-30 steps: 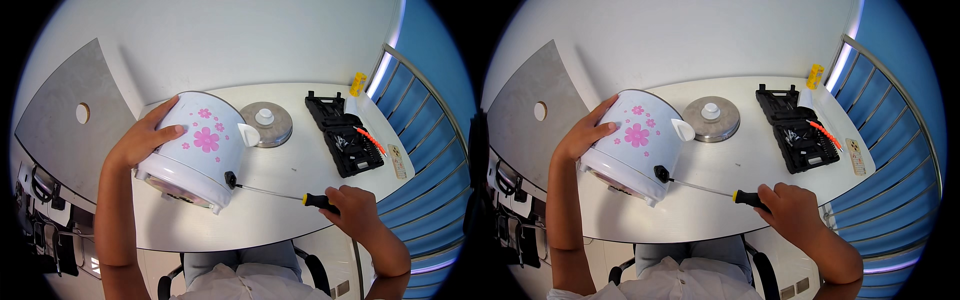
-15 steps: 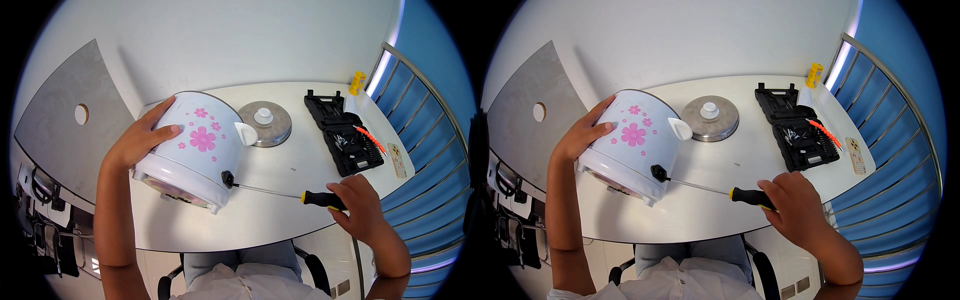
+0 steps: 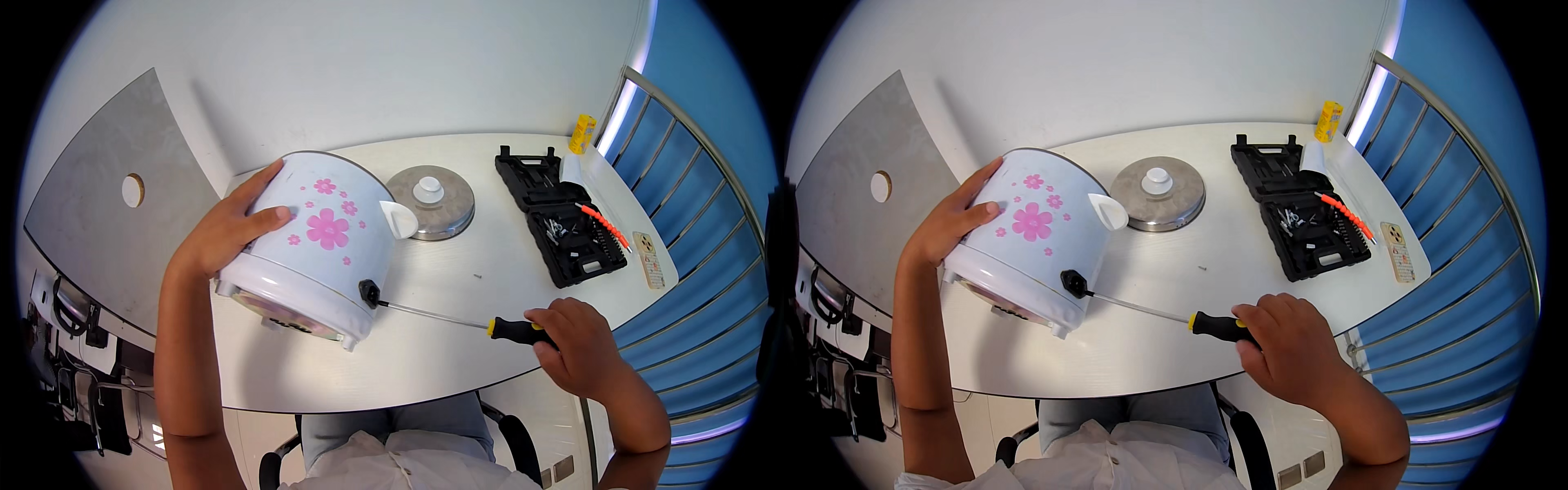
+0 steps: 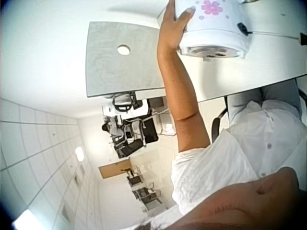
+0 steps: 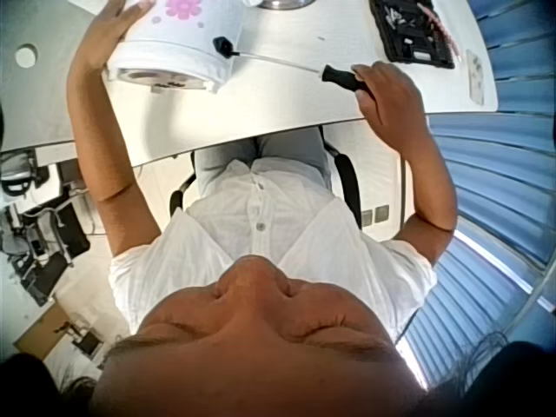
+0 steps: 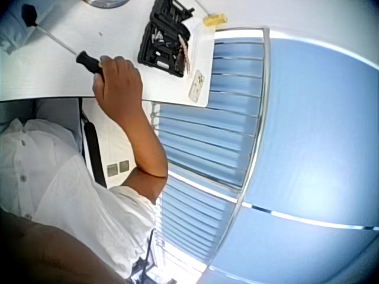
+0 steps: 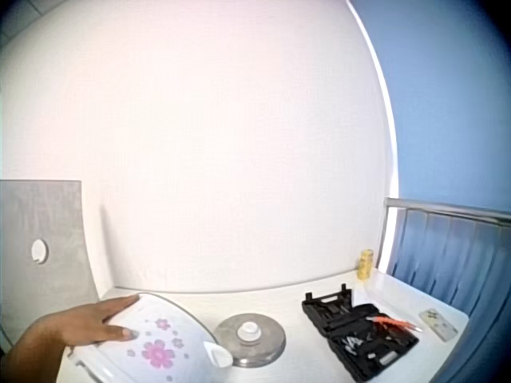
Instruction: The person uses a screwdriver to remove screws from the side of a white electric rice cooker. They rotate the cooker to access different screws and place the removed screws on the table.
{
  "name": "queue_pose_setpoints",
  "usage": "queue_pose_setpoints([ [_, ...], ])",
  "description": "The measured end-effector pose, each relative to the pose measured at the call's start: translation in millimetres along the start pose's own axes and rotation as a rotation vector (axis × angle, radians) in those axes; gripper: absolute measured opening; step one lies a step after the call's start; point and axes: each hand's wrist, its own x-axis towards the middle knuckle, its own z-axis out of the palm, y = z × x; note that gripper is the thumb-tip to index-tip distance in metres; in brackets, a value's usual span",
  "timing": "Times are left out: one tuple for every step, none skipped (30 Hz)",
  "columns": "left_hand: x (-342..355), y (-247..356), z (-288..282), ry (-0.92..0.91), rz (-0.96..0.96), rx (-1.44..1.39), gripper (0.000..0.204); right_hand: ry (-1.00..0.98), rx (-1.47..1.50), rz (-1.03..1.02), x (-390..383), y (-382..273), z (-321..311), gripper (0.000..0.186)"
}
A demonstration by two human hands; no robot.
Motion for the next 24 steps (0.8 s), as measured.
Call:
queue_pose_setpoints([
  [0,0,0,0.008,0.004,-0.005,0.087,0.009,-0.022,-0.012,0,2,1,0.040],
  [0,0,0,0.010,0.001,-0.006,0.088,0.019,-0.043,-0.025,0,3,2,0.040],
  [0,0,1,0.011,-0.001,-0.007,0.088,0.041,-0.051,-0.028,1,2,0,0.040],
  [0,0,1,0.013,-0.005,-0.007,0.088,0.063,-0.057,-0.031,3,0,-3,0.041],
  [0,0,1,0.014,-0.007,0.000,0.088,0.084,-0.064,-0.035,4,-1,-4,0.041],
  [-1,0,1,0.015,-0.010,0.007,0.088,0.106,-0.058,-0.020,4,-1,-1,0.042],
  [0,0,1,0.015,-0.009,0.013,0.089,0.128,-0.054,-0.003,3,-2,2,0.042],
  [0,1,1,0.013,-0.007,0.005,0.088,0.151,-0.051,0.014,3,-2,5,0.043],
  [0,1,1,0.010,-0.006,-0.004,0.088,0.153,-0.070,0.005,3,-1,6,0.042],
  [0,1,1,0.009,-0.005,-0.011,0.088,0.154,-0.087,-0.006,3,-1,8,0.041],
  [0,1,1,0.008,-0.003,-0.009,0.088,0.156,-0.105,-0.016,4,-1,9,0.041],
  [1,1,1,0.008,-0.001,-0.007,0.088,0.173,-0.121,-0.041,5,-1,10,0.040],
  [1,1,1,0.008,0.001,-0.004,0.088,0.190,-0.136,-0.066,7,-1,9,0.040],
  [1,0,1,0.009,0.003,-0.001,0.088,0.207,-0.152,-0.091,8,-1,9,0.039],
  [1,0,1,0.010,0.005,0.003,0.088,0.094,-0.132,-0.039,7,-1,8,0.038],
  [1,0,1,0.012,0.005,0.007,0.088,-0.019,-0.110,0.012,6,-2,6,0.036],
  [1,-1,0,0.010,0.002,-0.003,0.088,-0.133,-0.088,0.062,5,-3,4,0.035],
  [0,-2,0,0.008,-0.001,-0.012,0.089,-0.138,-0.030,0.083,4,-4,4,0.033],
  [1,-2,0,0.005,0.000,-0.023,0.089,-0.140,0.025,0.107,4,-5,2,0.032],
  [2,-3,0,-0.002,0.003,-0.037,0.089,-0.143,0.079,0.130,4,-6,2,0.031],
  [3,-4,1,-0.009,0.006,-0.050,0.089,-0.119,0.104,0.125,4,-5,1,0.031],
  [3,-4,1,-0.013,0.010,-0.062,0.089,-0.094,0.129,0.118,3,-2,1,0.031],
  [2,-4,0,-0.013,0.010,-0.061,0.089,-0.069,0.154,0.110,2,0,0,0.031],
  [1,-3,0,-0.013,0.009,-0.060,0.089,-0.048,0.149,0.086,2,0,0,0.033],
])
